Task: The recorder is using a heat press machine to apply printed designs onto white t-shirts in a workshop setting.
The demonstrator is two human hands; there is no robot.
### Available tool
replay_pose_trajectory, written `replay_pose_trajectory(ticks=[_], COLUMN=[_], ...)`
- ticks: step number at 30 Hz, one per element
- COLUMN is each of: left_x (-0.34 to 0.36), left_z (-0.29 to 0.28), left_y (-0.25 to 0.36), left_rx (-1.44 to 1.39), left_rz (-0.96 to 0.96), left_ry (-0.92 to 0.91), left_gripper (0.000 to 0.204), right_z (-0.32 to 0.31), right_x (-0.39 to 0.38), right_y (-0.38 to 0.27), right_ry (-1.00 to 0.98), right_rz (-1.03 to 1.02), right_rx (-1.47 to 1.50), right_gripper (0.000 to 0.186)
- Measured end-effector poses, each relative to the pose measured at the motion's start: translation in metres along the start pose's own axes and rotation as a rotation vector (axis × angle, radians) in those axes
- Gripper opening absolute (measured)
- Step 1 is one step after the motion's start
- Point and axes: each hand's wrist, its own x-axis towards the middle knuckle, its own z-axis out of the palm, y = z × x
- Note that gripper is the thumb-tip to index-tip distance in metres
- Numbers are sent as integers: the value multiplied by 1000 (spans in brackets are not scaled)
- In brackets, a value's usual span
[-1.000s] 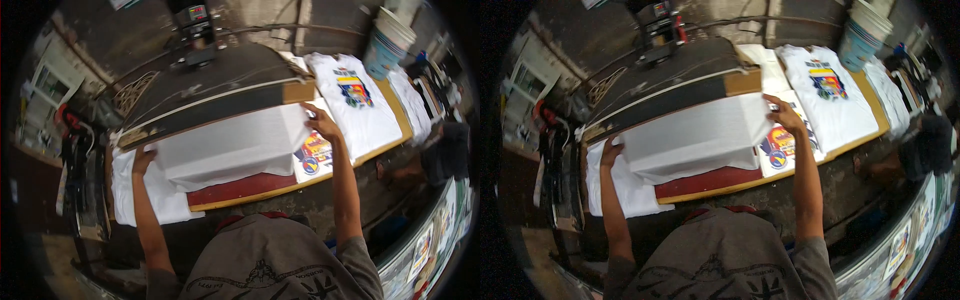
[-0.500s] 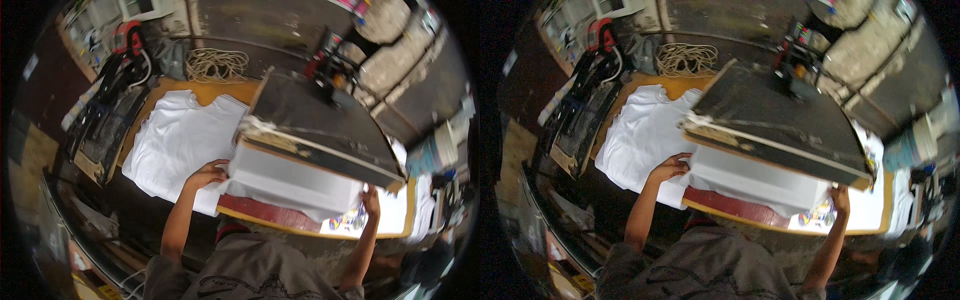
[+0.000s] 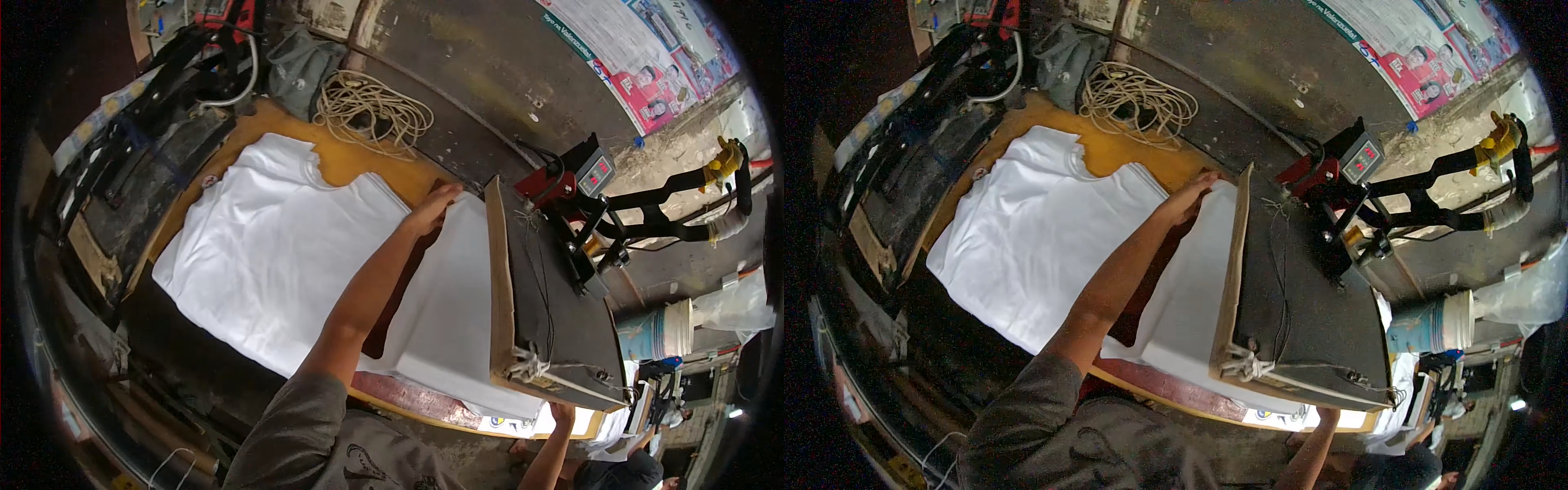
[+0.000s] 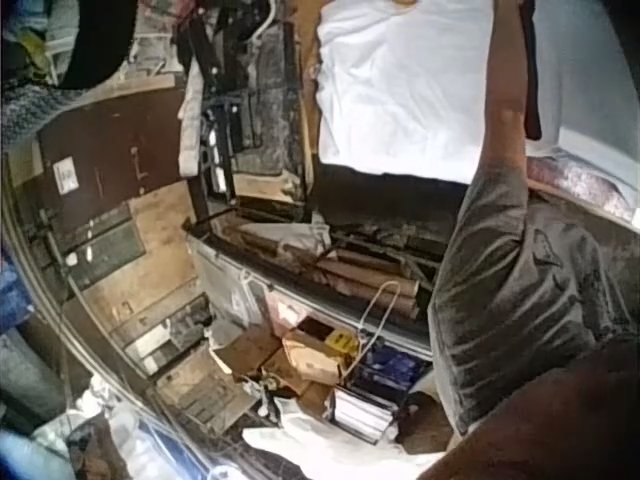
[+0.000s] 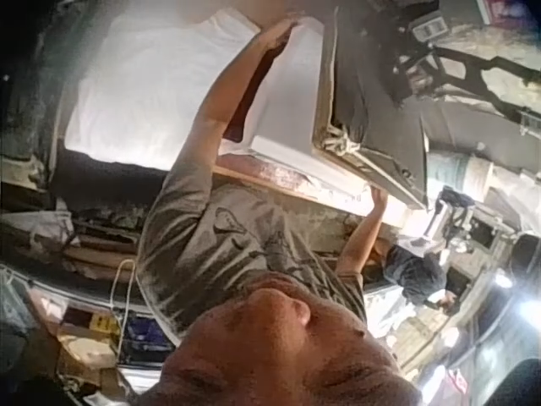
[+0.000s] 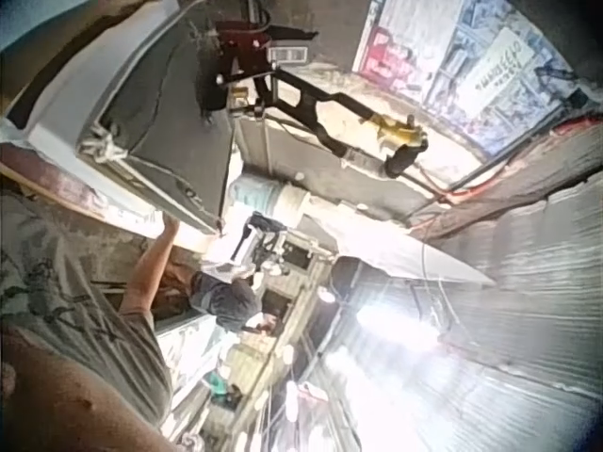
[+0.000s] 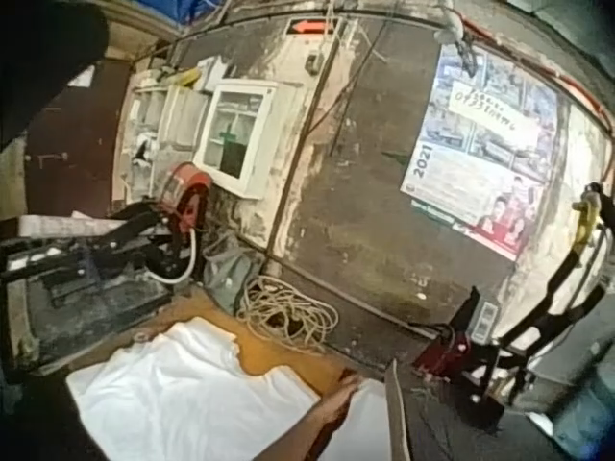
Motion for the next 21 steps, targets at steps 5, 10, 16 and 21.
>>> replay_pose_trajectory(ticks=[5, 10, 16, 21], left_x=[25, -24, -214, -312], left_z=[-1, -12, -17, -73], left_y=[0, -25, -66, -81], left_rx=[-131, -138, -288, -22], left_rz=[45, -51, -208, -92], left_ry=[-51, -75, -302, -28], left_gripper=[37, 54, 78, 86], right_z=[18, 23, 90, 141], right_x=[-5, -8, -43, -67], right_y=[-3, 8, 6, -11], right_ry=[-13, -77, -177, -177], right_rz=[-6, -8, -59, -105], right_rx=[-22, -15, 96, 27], right_gripper=[26, 25, 21, 30])
